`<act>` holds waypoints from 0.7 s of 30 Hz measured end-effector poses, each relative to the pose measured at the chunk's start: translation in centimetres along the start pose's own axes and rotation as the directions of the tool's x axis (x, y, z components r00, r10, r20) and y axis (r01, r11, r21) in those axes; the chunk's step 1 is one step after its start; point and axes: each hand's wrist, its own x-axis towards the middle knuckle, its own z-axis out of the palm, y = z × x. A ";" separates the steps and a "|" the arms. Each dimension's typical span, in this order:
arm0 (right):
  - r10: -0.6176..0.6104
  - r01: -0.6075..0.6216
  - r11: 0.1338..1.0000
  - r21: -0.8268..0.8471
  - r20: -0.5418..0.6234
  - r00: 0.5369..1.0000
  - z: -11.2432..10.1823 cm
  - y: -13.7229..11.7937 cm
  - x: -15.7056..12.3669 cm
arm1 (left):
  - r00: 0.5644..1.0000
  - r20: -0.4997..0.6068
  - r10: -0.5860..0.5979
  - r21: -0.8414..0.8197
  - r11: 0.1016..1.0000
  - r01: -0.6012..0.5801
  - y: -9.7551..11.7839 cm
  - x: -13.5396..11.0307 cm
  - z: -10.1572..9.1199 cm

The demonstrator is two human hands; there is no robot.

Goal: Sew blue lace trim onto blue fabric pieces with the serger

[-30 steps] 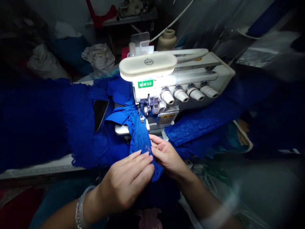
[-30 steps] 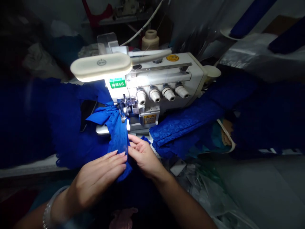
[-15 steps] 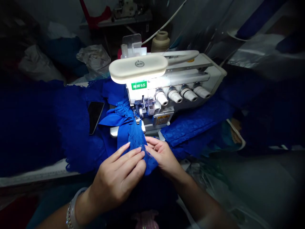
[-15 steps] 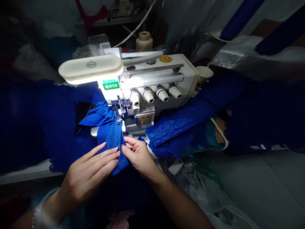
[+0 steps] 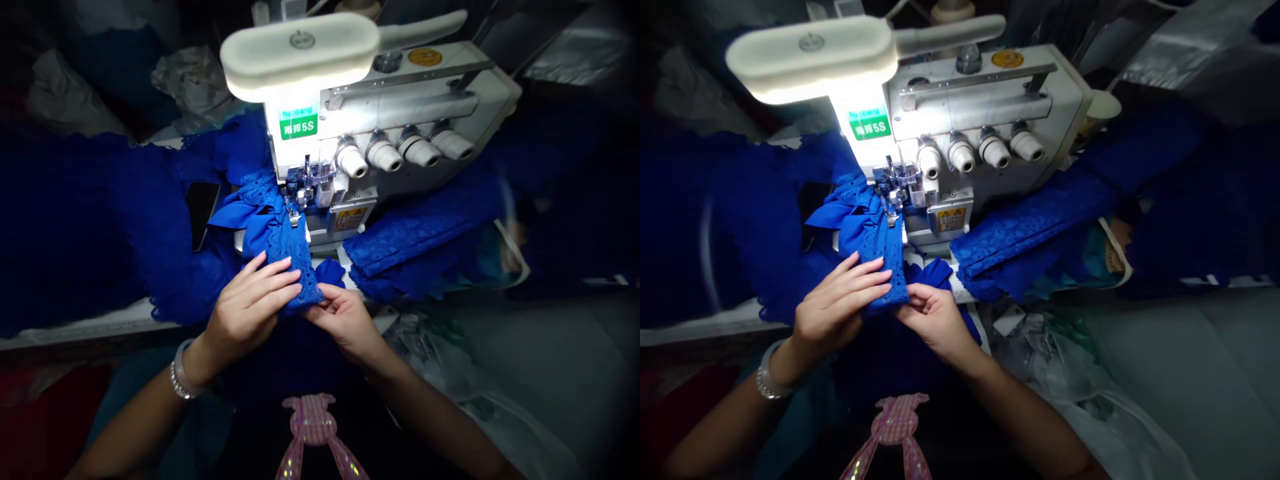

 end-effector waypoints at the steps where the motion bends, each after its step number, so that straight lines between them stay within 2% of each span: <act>1: 0.007 -0.007 1.000 -0.007 -0.007 1.000 -0.1 0.3 -0.4 | 1.000 -0.013 -0.005 -0.024 1.000 0.004 0.3 -0.4 0.3; 5: 0.074 -0.077 0.996 -0.041 -0.070 0.995 -0.4 1.6 -1.9 | 0.994 -0.058 -0.091 -0.084 0.993 0.086 1.8 -1.9 1.4; 8: 0.049 -0.057 0.997 -0.055 -0.127 0.991 -0.4 2.0 -2.8 | 0.985 -0.095 -0.146 -0.049 0.989 0.141 2.9 -2.6 1.6; 11: 0.025 -0.029 0.999 -0.034 -0.088 0.996 -0.1 1.8 -3.5 | 0.987 -0.096 -0.132 -0.010 0.991 0.132 3.9 -2.9 1.5; 16: 0.003 -0.004 1.000 -0.011 -0.086 0.996 0.4 1.3 -4.8 | 0.985 -0.105 -0.138 -0.091 0.987 0.129 5.6 -3.2 1.4; 21: -0.061 0.058 0.997 -0.044 -0.081 0.995 0.9 0.8 -5.8 | 0.984 -0.110 -0.137 0.032 0.990 0.141 6.8 -3.0 1.5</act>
